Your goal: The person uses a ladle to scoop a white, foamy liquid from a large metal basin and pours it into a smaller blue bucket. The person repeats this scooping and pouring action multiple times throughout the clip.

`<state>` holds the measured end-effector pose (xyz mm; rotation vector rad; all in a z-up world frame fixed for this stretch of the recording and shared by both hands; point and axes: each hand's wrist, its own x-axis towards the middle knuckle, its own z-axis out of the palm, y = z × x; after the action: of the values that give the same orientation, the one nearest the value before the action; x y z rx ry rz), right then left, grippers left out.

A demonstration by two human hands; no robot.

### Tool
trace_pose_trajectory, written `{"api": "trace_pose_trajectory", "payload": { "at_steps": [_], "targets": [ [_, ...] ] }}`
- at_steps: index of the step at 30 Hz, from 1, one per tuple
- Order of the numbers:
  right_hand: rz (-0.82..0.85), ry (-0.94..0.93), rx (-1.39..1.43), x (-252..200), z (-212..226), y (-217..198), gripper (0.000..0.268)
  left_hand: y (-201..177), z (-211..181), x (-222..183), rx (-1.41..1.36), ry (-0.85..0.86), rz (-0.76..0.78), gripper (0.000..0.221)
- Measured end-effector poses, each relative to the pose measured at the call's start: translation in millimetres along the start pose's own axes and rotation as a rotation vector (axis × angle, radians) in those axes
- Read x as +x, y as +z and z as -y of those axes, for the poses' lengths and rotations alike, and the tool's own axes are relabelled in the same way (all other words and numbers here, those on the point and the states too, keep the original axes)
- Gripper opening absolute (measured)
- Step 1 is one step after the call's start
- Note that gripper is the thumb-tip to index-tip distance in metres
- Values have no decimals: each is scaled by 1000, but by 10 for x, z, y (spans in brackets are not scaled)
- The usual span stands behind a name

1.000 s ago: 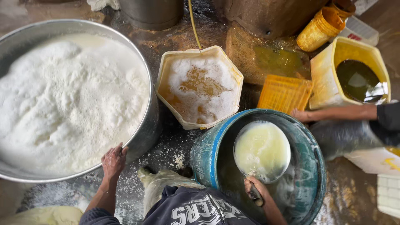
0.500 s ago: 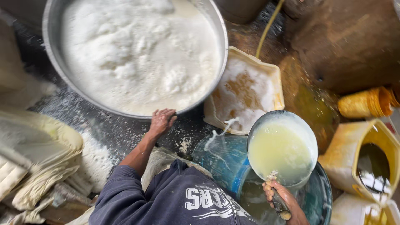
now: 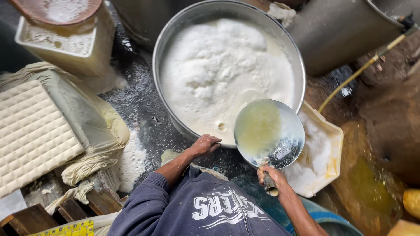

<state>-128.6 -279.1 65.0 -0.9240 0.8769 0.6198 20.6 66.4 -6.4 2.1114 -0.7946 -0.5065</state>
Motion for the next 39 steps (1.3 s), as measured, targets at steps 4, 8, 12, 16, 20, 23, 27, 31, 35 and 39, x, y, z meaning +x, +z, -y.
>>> {"api": "trace_pose_trajectory", "payload": {
  "at_steps": [4,8,12,16,20,23,27,31,35,39],
  "targets": [
    [-122,-82,-169,377,466,208,13,-441,-16,-162,-47,-165,-78,42],
    [-393,-270,-356,426,1086,265,12,-602,-140,-280,-531,-435,-328,39],
    [-450,-560,-393,371,2092,255,5,-599,-54,-423,-435,-614,-828,44],
    [-331,-850,-34,527,3101,305,33,-391,296,-443,-182,-853,-1177,67],
    [-384,-814,-51,1234,3874,568,61,40,423,11,-285,-988,-1321,73],
    [-280,-642,38,1985,4340,909,25,275,388,428,-235,-1022,-1501,70],
    [-86,-400,29,2800,4564,1405,15,275,376,536,-312,-1213,-1575,54],
    [-137,-281,-86,3394,4669,1930,13,278,372,484,-257,-1262,-1575,50],
    [-85,-340,-295,3794,4695,2397,16,316,394,511,-101,-1193,-1666,47],
    [-83,-418,-673,4021,4610,2909,23,310,353,471,-93,-1215,-1645,48]
  ]
}}
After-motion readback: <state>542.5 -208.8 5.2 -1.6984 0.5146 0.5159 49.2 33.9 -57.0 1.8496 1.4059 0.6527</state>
